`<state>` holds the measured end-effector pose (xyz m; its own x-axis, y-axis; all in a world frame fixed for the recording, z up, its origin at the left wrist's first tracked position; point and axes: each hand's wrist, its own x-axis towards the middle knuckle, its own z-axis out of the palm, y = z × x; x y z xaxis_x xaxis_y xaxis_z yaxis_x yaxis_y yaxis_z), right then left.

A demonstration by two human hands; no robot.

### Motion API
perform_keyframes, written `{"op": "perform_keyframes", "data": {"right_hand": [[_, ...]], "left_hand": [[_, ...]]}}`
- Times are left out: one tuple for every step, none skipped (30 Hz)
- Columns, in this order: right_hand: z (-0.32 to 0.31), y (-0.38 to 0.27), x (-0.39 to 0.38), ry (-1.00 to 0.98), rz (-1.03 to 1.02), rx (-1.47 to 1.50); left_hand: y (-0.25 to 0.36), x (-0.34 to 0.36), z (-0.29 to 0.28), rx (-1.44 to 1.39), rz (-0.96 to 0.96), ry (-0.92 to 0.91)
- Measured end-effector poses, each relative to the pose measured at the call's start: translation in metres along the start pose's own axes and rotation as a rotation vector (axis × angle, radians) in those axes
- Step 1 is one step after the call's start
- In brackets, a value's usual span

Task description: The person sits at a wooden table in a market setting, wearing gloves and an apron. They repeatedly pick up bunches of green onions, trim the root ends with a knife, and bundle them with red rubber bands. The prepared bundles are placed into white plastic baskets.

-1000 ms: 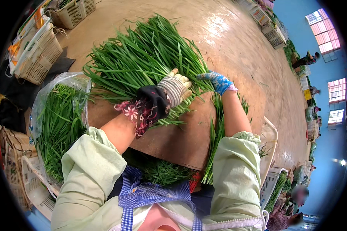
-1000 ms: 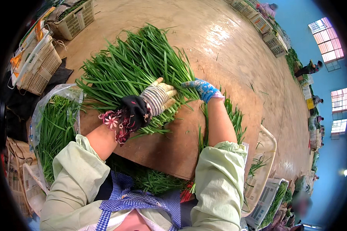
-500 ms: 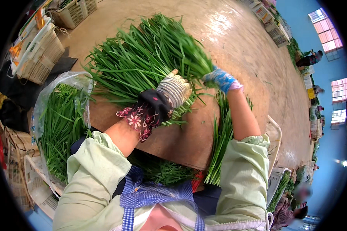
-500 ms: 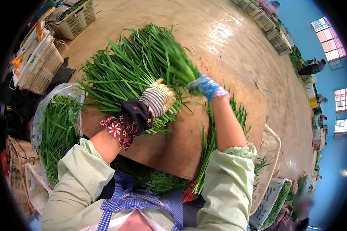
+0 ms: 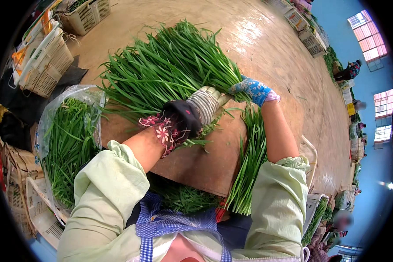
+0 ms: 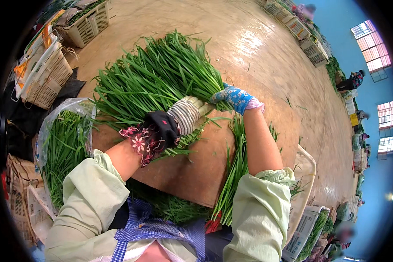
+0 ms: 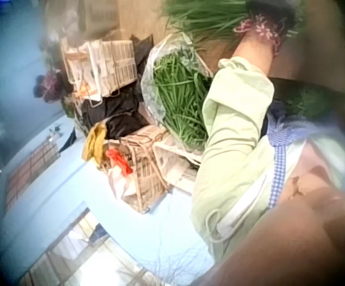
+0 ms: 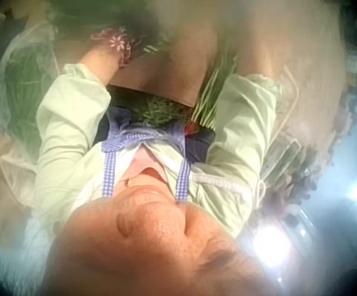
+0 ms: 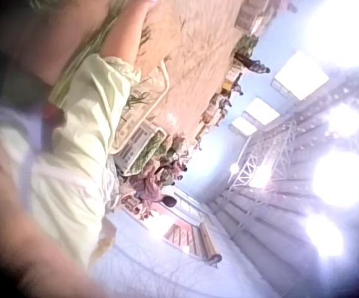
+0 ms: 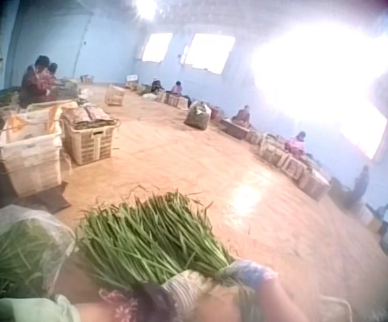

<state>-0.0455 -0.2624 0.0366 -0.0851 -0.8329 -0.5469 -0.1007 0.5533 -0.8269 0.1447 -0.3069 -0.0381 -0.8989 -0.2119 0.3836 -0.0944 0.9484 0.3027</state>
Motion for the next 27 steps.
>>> {"op": "perform_keyframes", "data": {"right_hand": [[0.0, -0.001, 0.0, 0.013, -0.006, -0.065], [0.002, 0.0, -0.001, 0.027, -0.057, -0.082], [0.002, -0.001, -0.001, 0.029, -0.015, -0.156], [0.002, -0.003, -0.001, 0.03, 0.028, -0.23], [0.003, -0.006, -0.003, 0.033, 0.07, -0.303], [0.013, -0.019, -0.004, 0.036, 0.048, -0.46], [0.022, -0.034, -0.012, 0.066, 0.051, -0.423], [0.03, -0.051, -0.026, 0.105, 0.061, -0.385], [0.034, -0.058, -0.031, 0.14, 0.064, -0.346], [0.01, -0.05, -0.033, 0.121, -0.011, -0.294], [-0.011, -0.043, -0.038, 0.205, -0.064, -0.25], [-0.015, -0.054, -0.052, 0.259, -0.086, -0.262], [-0.007, -0.083, -0.061, 0.274, -0.132, -0.288], [-0.014, -0.093, -0.082, 0.316, -0.129, -0.315], [-0.013, -0.11, -0.097, 0.328, -0.151, -0.347], [-0.008, -0.122, -0.113, 0.336, -0.256, -0.322], [-0.013, -0.127, -0.127, 0.355, -0.337, -0.276], [-0.015, -0.134, -0.151, 0.386, -0.393, -0.241], [-0.015, -0.138, -0.17, 0.409, -0.451, -0.196], [-0.008, -0.143, -0.187, 0.459, -0.492, -0.214], [-0.001, -0.144, -0.202, 0.498, -0.53, -0.221], [0.004, -0.135, -0.218, 0.547, -0.547, -0.221], [0.015, -0.127, -0.229, 0.546, -0.567, -0.184], [0.025, -0.101, -0.257, 0.652, -0.531, -0.154], [0.046, -0.091, -0.247, 0.6, -0.591, -0.091], [0.076, -0.077, -0.249, 0.654, -0.537, -0.142], [0.096, -0.062, -0.254, 0.672, -0.389, -0.16]], "left_hand": [[0.002, 0.0, 0.002, 0.003, -0.01, 0.021], [0.005, 0.0, 0.004, 0.005, -0.02, 0.042], [0.006, -0.001, 0.004, 0.012, -0.038, 0.063], [0.005, 0.001, 0.004, 0.027, -0.085, 0.004], [0.004, 0.005, 0.005, 0.041, -0.131, -0.055], [0.001, 0.004, 0.001, 0.066, -0.193, -0.113], [-0.001, 0.002, 0.001, 0.081, -0.245, -0.173], [-0.003, -0.002, 0.012, 0.236, -0.172, -0.001], [-0.013, -0.003, 0.033, 0.228, -0.146, 0.272], [-0.005, 0.004, 0.022, 0.244, -0.151, 0.083], [0.004, 0.01, 0.012, 0.261, -0.15, -0.105], [0.004, 0.013, 0.011, 0.226, -0.184, -0.198], [-0.004, 0.008, 0.0, 0.213, -0.261, -0.284], [-0.001, 0.015, 0.008, 0.156, -0.276, -0.378], [-0.003, 0.014, 0.009, 0.181, -0.294, -0.372], [-0.006, 0.012, 0.011, 0.205, -0.311, -0.367], [-0.009, 0.01, 0.013, 0.23, -0.33, -0.363], [-0.006, 0.014, 0.011, 0.202, -0.331, -0.362], [-0.004, 0.015, 0.007, 0.209, -0.306, -0.343], [-0.004, 0.016, 0.002, 0.217, -0.283, -0.323], [-0.005, 0.011, -0.002, 0.227, -0.268, -0.316], [-0.001, 0.005, -0.009, 0.283, -0.215, -0.166], [0.002, -0.005, -0.017, 0.336, -0.164, -0.015], [0.032, 0.0, -0.006, 0.142, -0.021, 0.131], [0.033, -0.03, -0.036, 0.075, -0.009, 0.267], [0.056, -0.054, -0.058, -0.096, -0.036, 0.318], [0.083, -0.079, -0.074, -0.278, -0.069, 0.341]]}}
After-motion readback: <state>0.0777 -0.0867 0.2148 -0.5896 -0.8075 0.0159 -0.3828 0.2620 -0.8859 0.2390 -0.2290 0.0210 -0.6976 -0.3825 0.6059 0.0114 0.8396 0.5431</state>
